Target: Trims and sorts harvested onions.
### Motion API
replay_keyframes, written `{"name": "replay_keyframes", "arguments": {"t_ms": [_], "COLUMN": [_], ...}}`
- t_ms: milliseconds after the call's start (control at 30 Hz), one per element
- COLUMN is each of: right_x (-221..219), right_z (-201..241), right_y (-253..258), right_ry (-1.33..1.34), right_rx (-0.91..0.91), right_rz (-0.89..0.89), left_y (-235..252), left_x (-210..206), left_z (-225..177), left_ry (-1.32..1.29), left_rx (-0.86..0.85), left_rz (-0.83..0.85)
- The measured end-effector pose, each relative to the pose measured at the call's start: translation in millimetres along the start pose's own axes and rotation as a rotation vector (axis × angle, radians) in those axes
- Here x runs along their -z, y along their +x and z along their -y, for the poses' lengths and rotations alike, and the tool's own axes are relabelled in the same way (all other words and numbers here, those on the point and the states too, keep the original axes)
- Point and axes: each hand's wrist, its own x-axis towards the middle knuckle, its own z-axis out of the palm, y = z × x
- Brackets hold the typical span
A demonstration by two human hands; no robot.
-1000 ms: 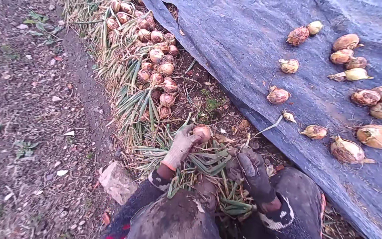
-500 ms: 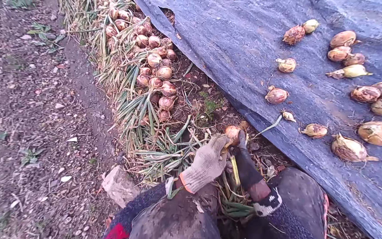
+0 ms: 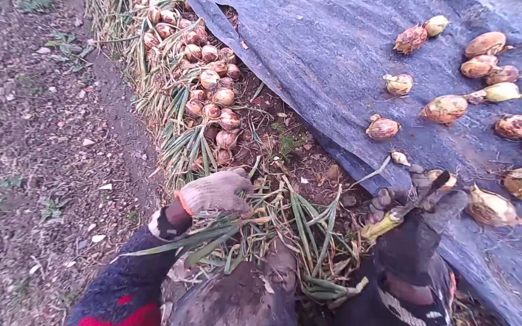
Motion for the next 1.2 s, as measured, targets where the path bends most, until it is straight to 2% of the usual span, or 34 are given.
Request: {"name": "replay_keyframes", "arguments": {"t_ms": [33,100,133,167,267,333,400,467,567,633,700,767,867,967,1033,1100,1167,1200], "right_x": [-3.4,-7.7,-9.2,-10.1,-11.3,-12.2,-12.3,-12.3,-19.8,-26.7,-31.1,-36.8,-46.0,-44.6,-45.8,-51.0,-61.4,-68.4], "right_z": [-15.0,-34.4,-41.4,-47.1,-57.1,-61.7,-67.5,-70.1,-74.3,-76.7,-81.3,-82.1,-72.3,-71.8,-73.1,-78.9,-75.1,-66.6], "right_y": [1.9,4.0,4.1,2.9,-0.8,-1.2,-1.1,0.9,-1.6,-6.2,-12.9,-21.5,-33.9,-37.2,-37.8,-40.3,-45.9,-51.0], "right_ry": [-0.146,-0.497,-0.652,-0.766,-0.901,-0.867,-0.849,-0.961,-1.055,-1.013,-0.871,-0.701,-0.534,-0.513,-0.486,-0.461,-0.433,-0.378], "right_rx": [-0.13,-0.363,-0.429,-0.452,-0.423,-0.414,-0.406,-0.403,-0.388,-0.386,-0.365,-0.321,-0.275,-0.249,-0.302,-0.325,-0.289,-0.248], "right_rz": [-0.053,-0.065,-0.036,0.005,0.109,0.126,0.107,0.134,0.188,0.226,0.291,0.338,0.298,0.294,0.318,0.272,0.24,0.254], "left_y": [8.4,40.9,62.2,81.6,124.8,137.9,140.2,129.2,94.0,70.1,47.7,32.0,21.0,13.3,9.6,9.5,16.1,22.7], "left_x": [5.6,23.9,33.0,41.4,48.7,50.7,48.8,40.5,10.7,-14.0,-36.9,-59.6,-84.1,-92.9,-96.0,-105.4,-117.0,-122.1], "left_z": [12.2,42.5,60.1,76.2,117.6,121.9,113.5,96.8,51.6,11.4,-31.2,-69.2,-100.7,-98.4,-91.2,-88.7,-86.3,-78.8], "left_ry": [0.025,0.106,0.177,0.246,0.376,0.385,0.371,0.299,0.048,-0.244,-0.598,-0.841,-0.942,-1.017,-0.884,-0.612,-0.492,-0.602], "left_rx": [0.076,0.292,0.395,0.468,0.532,0.54,0.533,0.483,0.278,0.12,-0.013,-0.034,-0.014,-0.032,-0.098,-0.122,-0.001,0.095], "left_rz": [-0.118,-0.477,-0.622,-0.692,-0.693,-0.699,-0.72,-0.757,-0.83,-0.812,-0.684,-0.475,-0.188,-0.109,-0.218,-0.469,-0.626,-0.661]}}
